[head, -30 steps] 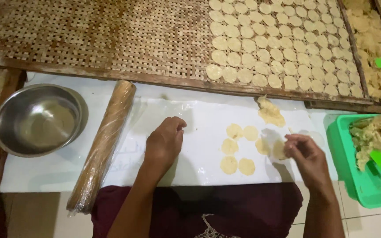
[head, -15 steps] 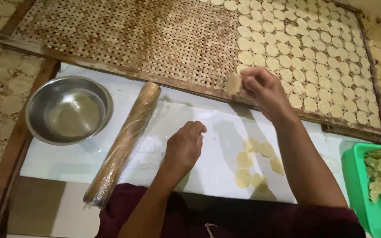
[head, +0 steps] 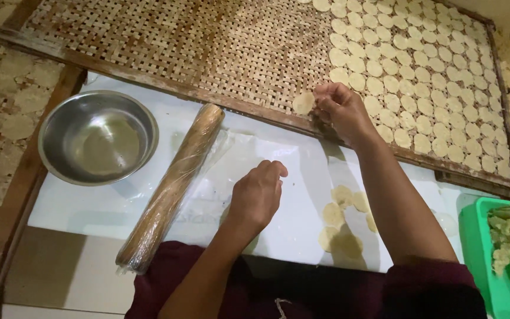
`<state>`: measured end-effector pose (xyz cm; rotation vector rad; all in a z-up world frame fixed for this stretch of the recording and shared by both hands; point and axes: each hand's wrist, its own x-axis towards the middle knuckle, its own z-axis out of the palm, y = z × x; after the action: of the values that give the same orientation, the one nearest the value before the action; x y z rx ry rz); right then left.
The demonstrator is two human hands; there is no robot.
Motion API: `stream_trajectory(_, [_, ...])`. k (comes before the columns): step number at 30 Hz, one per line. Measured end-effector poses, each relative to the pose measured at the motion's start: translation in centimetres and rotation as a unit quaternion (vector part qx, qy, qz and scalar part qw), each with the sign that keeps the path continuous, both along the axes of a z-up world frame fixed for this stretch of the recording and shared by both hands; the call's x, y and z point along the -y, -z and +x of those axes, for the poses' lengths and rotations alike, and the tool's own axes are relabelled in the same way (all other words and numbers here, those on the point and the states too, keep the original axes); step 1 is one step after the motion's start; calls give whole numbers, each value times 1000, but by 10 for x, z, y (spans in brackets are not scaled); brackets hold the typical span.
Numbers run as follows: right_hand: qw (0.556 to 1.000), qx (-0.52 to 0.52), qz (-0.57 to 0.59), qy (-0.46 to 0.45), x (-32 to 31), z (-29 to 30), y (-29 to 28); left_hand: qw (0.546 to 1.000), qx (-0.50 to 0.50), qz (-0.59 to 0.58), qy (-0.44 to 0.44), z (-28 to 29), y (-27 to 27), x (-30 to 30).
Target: Arranging small circular pieces of dough onto a bamboo drying rack.
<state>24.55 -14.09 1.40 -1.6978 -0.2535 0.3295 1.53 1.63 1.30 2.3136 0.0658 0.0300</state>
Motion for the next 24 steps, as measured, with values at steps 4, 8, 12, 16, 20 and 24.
stream_trajectory(4, [996,51,-67,-24,1,-1,-3,1000,24,-2,1,-2,4,0])
stream_trajectory(8, [980,108,-161,-45,7,6,-1,1000,30,1,-1,-2,9,1])
stream_trajectory(12, [944,157,-287,-47,4,1,-10,1000,5,15,3,-1,2,3])
stream_trajectory(16, [937,155,-311,-40,2,-13,-25,999,41,7,8,-2,4,1])
stream_trajectory(20, [916,199,-345,-50,5,-5,-17,1000,28,7,4,-1,3,2])
stream_trajectory(24, [901,243,-354,-61,8,-6,-20,999,33,1,5,0,6,1])
